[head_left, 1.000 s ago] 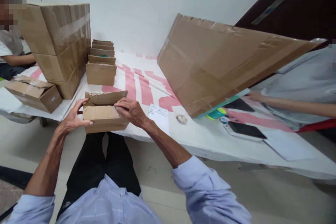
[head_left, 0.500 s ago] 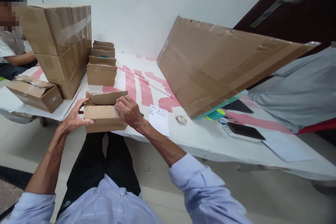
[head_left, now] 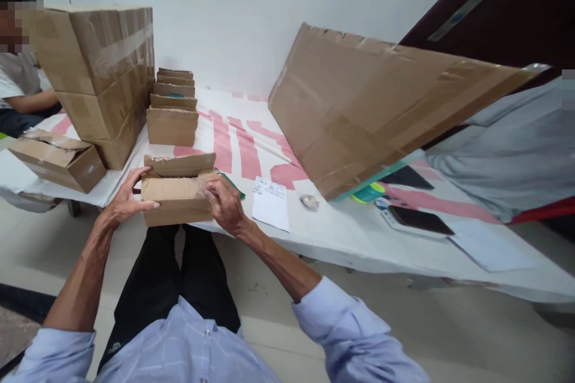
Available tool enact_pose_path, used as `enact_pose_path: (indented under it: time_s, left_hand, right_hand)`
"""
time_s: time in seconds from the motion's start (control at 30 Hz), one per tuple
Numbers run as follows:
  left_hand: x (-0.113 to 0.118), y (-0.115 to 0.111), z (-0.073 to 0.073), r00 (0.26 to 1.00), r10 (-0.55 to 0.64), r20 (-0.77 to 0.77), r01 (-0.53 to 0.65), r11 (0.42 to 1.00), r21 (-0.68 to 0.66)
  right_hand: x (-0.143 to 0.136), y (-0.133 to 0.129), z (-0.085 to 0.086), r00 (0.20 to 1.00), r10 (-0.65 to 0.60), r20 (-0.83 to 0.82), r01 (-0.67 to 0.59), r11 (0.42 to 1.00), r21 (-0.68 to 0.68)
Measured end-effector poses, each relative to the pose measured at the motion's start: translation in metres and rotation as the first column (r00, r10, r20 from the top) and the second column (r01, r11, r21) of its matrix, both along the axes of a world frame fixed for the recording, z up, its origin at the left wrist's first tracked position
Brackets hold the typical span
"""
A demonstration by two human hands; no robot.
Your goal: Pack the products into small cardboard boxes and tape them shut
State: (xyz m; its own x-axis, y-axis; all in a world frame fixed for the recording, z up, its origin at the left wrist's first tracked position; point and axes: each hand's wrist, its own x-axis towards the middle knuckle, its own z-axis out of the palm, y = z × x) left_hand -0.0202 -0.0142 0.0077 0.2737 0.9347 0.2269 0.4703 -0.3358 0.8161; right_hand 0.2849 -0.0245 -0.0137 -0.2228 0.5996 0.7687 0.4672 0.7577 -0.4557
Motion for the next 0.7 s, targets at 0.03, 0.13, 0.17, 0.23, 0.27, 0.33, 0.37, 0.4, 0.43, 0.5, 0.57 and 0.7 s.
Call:
enact_pose_path:
  time_s: [0.03,0.13,0.17,0.23,0.27,0.33,0.37,0.4,0.43,0.5,0.57,0.7]
  left_hand:
    - [-0.001,0.001,-0.001,1.0,0.001,0.002,-0.001,1.0,0.002]
    - [-0.003,0.003,-0.002,1.0,0.009,-0.011,-0.009,1.0,0.005]
    - [-0.004,0.004,-0.002,1.0,0.014,-0.017,-0.014,1.0,0.003]
    - [-0.004,0.005,0.0,0.999,0.027,-0.021,-0.028,1.0,-0.01]
    - [-0.004,0.005,0.002,0.999,0.036,-0.02,-0.036,0.999,-0.019]
    - [-0.003,0.006,0.007,0.998,0.054,-0.016,-0.055,0.997,-0.045]
    - [-0.002,0.007,0.01,0.998,0.063,-0.014,-0.063,0.996,-0.059]
    - [-0.001,0.008,0.012,0.997,0.072,-0.013,-0.073,0.995,-0.074]
    - [0.0,0.008,0.014,0.996,0.086,-0.018,-0.087,0.992,-0.086]
    - [0.001,0.01,0.016,0.992,0.115,-0.042,-0.119,0.988,-0.1]
    - [0.001,0.012,0.017,0.988,0.143,-0.065,-0.15,0.983,-0.105]
    - [-0.002,0.015,0.012,0.969,0.18,-0.167,-0.182,0.983,0.005]
  right_hand:
    - [0.001,-0.005,0.004,0.998,-0.005,-0.055,0.002,0.999,-0.053]
    - [0.008,-0.018,0.017,0.982,-0.029,-0.188,-0.012,0.977,-0.215]
    - [0.013,-0.021,0.021,0.976,-0.036,-0.214,-0.019,0.969,-0.247]
    - [0.029,-0.023,0.025,0.97,-0.059,-0.236,-0.013,0.955,-0.295]
    - [0.039,-0.021,0.024,0.968,-0.075,-0.238,-0.005,0.947,-0.321]
    - [0.068,-0.014,0.019,0.964,-0.125,-0.235,0.03,0.929,-0.369]
    - [0.086,-0.009,0.015,0.961,-0.158,-0.225,0.06,0.921,-0.386]
    - [0.107,-0.003,0.01,0.958,-0.2,-0.207,0.105,0.912,-0.397]
    - [0.13,0.002,0.004,0.95,-0.258,-0.176,0.169,0.899,-0.404]
    - [0.178,0.01,-0.005,0.905,-0.417,-0.08,0.346,0.834,-0.43]
    - [0.225,0.013,-0.013,0.817,-0.576,0.023,0.519,0.717,-0.466]
    - [0.29,0.013,-0.027,0.706,-0.7,0.105,0.645,0.576,-0.502]
